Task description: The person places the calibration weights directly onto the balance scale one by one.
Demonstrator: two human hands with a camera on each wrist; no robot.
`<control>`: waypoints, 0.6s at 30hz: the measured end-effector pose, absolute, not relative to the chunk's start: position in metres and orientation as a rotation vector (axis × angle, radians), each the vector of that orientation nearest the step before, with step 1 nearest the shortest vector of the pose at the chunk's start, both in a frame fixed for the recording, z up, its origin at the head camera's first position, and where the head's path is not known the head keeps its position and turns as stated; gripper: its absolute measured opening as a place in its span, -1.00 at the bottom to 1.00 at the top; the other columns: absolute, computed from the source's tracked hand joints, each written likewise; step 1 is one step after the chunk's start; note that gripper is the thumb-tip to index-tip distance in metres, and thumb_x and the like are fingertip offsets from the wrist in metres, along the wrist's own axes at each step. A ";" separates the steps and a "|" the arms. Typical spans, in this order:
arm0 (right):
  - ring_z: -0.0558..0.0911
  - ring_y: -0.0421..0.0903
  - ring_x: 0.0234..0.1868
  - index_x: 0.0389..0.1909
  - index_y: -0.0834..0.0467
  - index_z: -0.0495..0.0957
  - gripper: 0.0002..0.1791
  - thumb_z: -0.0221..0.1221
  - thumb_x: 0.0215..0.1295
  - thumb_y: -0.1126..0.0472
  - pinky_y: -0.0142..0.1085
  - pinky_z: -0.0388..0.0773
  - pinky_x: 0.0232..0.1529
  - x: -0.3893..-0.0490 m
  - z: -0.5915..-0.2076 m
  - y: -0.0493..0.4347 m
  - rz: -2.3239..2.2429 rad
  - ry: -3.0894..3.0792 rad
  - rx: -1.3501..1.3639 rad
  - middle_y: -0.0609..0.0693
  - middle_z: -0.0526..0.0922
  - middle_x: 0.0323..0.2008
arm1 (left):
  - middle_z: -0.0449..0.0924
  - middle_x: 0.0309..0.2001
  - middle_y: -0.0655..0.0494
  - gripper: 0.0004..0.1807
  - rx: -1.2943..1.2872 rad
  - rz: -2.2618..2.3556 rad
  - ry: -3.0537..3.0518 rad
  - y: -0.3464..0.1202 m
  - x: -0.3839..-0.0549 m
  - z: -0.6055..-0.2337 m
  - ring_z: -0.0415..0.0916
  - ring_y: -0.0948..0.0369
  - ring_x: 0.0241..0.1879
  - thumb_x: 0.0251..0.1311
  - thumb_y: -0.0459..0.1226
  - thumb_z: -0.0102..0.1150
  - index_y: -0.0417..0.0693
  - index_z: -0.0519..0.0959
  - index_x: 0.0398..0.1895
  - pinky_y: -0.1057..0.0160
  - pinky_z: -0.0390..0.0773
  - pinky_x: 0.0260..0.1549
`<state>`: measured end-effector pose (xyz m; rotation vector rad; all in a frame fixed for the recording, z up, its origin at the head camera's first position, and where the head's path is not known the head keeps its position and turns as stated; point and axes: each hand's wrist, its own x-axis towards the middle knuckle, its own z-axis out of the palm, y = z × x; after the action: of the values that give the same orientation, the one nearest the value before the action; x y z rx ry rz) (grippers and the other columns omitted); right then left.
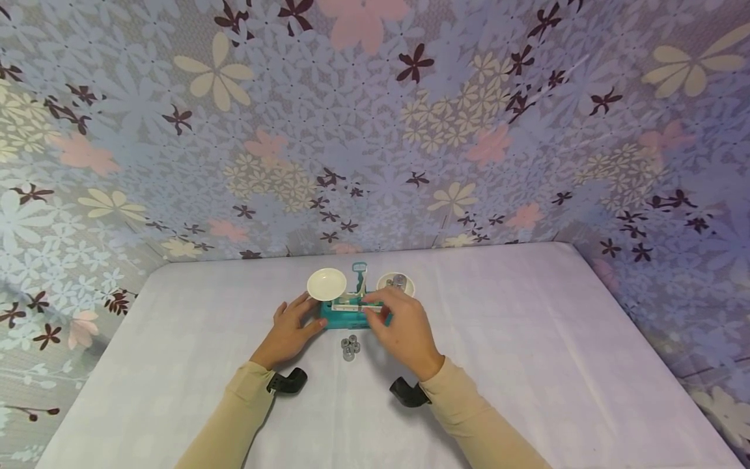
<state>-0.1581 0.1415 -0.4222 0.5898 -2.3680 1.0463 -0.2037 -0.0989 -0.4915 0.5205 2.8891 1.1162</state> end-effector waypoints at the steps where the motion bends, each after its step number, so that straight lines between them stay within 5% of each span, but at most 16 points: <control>1: 0.42 -0.34 -0.56 -0.28 0.07 0.65 -0.84 0.32 0.07 0.25 -0.38 0.41 -0.57 -0.158 -0.423 0.141 1.056 -2.371 0.596 -0.15 0.61 -0.38 | 0.30 0.30 0.03 -0.35 0.522 1.119 2.889 -0.099 -0.204 -0.492 -0.03 0.03 0.39 0.22 0.05 0.06 -0.07 0.31 0.31 -0.17 -0.34 0.29; 18: 0.49 -0.29 -0.51 -0.24 0.12 0.64 -0.80 0.33 0.07 0.25 -0.41 0.47 -0.53 -0.155 -0.454 0.128 1.400 -2.466 0.706 -0.12 0.62 -0.32 | 0.29 0.30 0.02 -0.35 0.511 1.099 2.899 -0.099 -0.204 -0.492 -0.03 0.03 0.39 0.22 0.04 0.07 -0.06 0.30 0.31 -0.16 -0.34 0.29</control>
<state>-0.1552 0.1279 -0.4539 0.7057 -2.4662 1.3995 -0.2043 -0.0987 -0.4915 0.5106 2.8994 1.0990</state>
